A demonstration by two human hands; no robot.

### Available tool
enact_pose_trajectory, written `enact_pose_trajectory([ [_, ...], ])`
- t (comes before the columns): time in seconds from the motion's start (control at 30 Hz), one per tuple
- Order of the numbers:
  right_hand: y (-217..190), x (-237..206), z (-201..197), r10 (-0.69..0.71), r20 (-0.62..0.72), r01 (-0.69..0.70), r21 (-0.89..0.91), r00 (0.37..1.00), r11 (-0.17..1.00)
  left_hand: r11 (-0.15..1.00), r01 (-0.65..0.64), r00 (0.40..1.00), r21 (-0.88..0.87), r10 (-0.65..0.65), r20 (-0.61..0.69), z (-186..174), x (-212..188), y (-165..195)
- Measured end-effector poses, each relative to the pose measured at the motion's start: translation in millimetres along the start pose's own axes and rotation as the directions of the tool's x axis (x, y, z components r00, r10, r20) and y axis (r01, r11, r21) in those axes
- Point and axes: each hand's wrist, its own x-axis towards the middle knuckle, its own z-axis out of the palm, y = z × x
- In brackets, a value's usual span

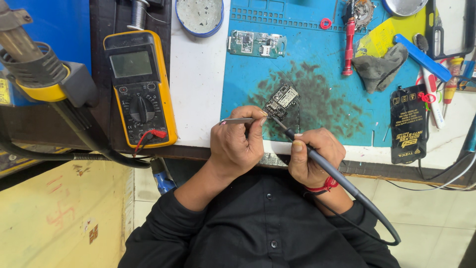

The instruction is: The person uses a soldering iron and tweezers to apply solder to a small circuit board. They repeatedly heat and feed solder to specific points on the board while holding it steady with tweezers. The work is performed on a cluttered workbench with tools and components visible.

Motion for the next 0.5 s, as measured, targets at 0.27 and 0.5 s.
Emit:
enact_pose_trajectory([
  [0.27, 0.2, 0.2, -0.1, 0.009, -0.008, -0.009, 0.007, 1.0, 1.0, 1.0, -0.007, 1.0, -0.001, 0.007, -0.001, 0.3, 0.3, 0.3],
  [0.5, 0.3, 0.5, -0.6, -0.003, 0.003, 0.003, -0.004, 1.0, 1.0, 1.0, -0.019, 1.0, 0.0, 0.019, -0.008, 1.0, 0.2, -0.1],
])
